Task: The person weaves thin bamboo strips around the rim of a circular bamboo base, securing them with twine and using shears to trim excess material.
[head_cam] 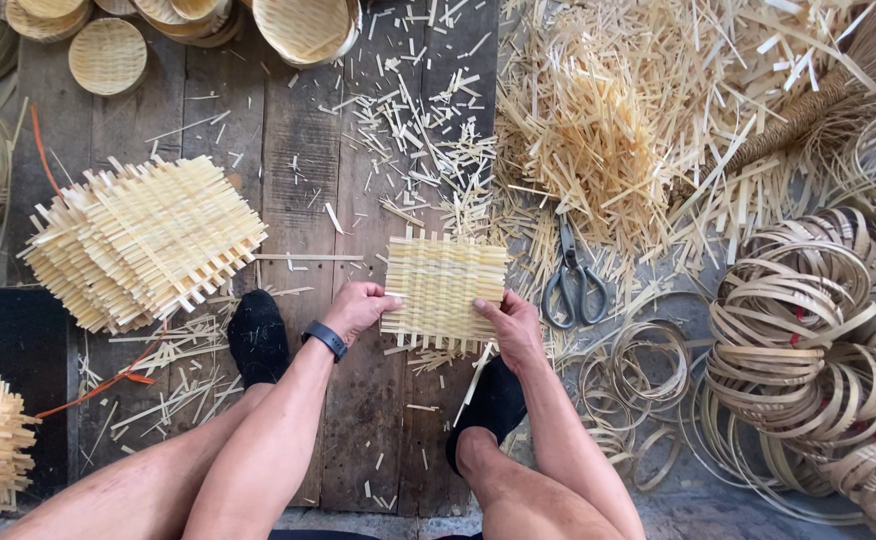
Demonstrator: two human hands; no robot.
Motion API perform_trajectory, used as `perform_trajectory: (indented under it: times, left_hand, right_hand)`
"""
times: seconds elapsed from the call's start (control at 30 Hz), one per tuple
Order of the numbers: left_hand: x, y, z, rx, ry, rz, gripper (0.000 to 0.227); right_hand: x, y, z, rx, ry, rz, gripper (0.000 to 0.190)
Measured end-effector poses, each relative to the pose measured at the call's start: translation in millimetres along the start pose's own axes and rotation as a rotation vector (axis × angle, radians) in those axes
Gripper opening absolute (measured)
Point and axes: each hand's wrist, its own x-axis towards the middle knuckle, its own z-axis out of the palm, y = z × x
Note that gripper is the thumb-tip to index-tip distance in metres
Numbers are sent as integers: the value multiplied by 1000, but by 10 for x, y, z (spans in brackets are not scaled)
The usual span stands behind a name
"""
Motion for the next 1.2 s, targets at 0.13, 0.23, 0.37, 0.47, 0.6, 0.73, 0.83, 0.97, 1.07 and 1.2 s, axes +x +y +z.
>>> perform_trajectory:
  times: [0.13,0.23,0.37,0.47,0.6,0.73,0.83,0.97,1.07,1.2]
  left_hand:
    - [43,26,21,-225,-63,81,31]
    - [94,32,94,-315,-31,117,30]
    - [107,-13,132,-288,28,87,29]
    - [84,-26,138,-269,49,127,28]
    - [47,-15,114,-370,-6,88,26]
    - [-15,53,58,-328,32,81,38]
    - [-52,92,-11,-345,95,21,44]
    - [-88,68,-182,-359,143,24,40]
    - [-84,47,-227,-369,128,38,33]
    - [-136,58,-239,-333,158,68,25]
  right_hand:
    - [-6,-9,47,21,22,-23,30]
    - [-30,-46,45,28,23,-31,30]
    - [-39,-18,55,39,30,-2,28]
    - [-10,52,33,-30,70,-50,27]
    - [-101,117,-331,-156,326,-206,27]
    - [-457,99,-1222,-691,847,-675,19]
    - [-807,197,-2021,-921,1072,-588,22]
    - [-996,429,-2723,-616,1197,-89,38]
    - [-936,582,-2773,-101,986,-22,33]
    - [-1121,394,-2651,-729,1165,-236,22]
